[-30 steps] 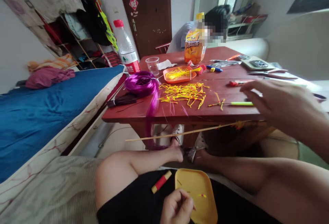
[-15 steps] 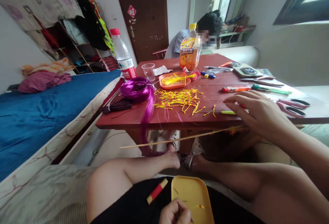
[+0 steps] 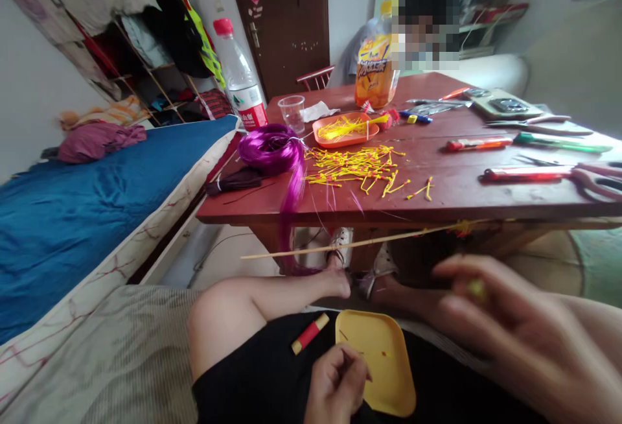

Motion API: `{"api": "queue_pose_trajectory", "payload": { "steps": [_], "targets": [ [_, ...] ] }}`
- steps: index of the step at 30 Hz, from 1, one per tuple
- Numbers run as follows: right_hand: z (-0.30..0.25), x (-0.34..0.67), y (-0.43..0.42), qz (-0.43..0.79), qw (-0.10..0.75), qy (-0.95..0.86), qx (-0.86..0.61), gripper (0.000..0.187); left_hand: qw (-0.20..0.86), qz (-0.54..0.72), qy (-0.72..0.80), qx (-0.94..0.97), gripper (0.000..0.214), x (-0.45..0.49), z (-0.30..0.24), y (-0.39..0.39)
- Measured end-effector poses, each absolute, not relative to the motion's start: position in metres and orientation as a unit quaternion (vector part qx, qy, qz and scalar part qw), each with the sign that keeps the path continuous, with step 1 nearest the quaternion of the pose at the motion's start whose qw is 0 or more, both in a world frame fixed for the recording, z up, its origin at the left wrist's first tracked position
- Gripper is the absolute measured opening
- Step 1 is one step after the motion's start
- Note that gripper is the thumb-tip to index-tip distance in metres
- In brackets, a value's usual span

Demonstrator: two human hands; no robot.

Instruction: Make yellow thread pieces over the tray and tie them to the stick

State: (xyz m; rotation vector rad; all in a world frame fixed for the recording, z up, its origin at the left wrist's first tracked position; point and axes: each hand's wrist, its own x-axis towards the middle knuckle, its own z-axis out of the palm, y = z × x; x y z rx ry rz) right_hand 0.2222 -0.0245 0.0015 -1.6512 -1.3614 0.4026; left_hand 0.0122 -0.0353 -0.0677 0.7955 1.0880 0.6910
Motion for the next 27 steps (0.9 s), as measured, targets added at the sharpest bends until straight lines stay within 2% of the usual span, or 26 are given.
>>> {"api": "queue_pose_trajectory", "payload": {
  "steps": [2, 3, 5, 7, 11, 15, 18, 20, 27],
  "targets": [
    [-0.030, 0.193, -0.049, 0.424, 0.465, -0.481, -0.610, 0.032, 0.721, 0.311, 0.494, 0.373, 0.049, 0.013, -0.066, -0.036],
    [-0.045, 0.181, -0.057, 0.502, 0.474, -0.419, -0.589, 0.033, 0.720, 0.310, 0.493, 0.378, 0.049, 0.014, -0.065, -0.037],
    [-0.067, 0.163, -0.067, 0.574, 0.495, -0.324, -0.566, 0.033, 0.719, 0.311, 0.490, 0.383, 0.048, 0.016, -0.064, -0.038],
    [-0.076, 0.154, -0.070, 0.587, 0.515, -0.275, -0.561, 0.030, 0.720, 0.315, 0.488, 0.380, 0.049, 0.017, -0.063, -0.039],
    [-0.069, 0.155, -0.068, 0.534, 0.528, -0.348, -0.561, 0.023, 0.741, 0.297, 0.468, 0.379, 0.046, 0.016, -0.061, -0.041],
    [-0.069, 0.161, -0.071, 0.365, 0.520, -0.558, -0.534, 0.012, 0.753, 0.268, 0.464, 0.382, 0.047, 0.015, -0.056, -0.043],
    [-0.080, 0.161, -0.078, 0.283, 0.477, -0.662, -0.504, 0.024, 0.716, 0.248, 0.499, 0.420, 0.047, 0.016, -0.056, -0.043],
    [-0.087, 0.157, -0.083, 0.253, 0.453, -0.689, -0.505, 0.026, 0.697, 0.241, 0.520, 0.431, 0.045, 0.018, -0.057, -0.043],
    [-0.091, 0.145, -0.087, 0.195, 0.456, -0.671, -0.552, 0.021, 0.652, 0.251, 0.564, 0.440, 0.027, 0.022, -0.059, -0.045]
  ]
}}
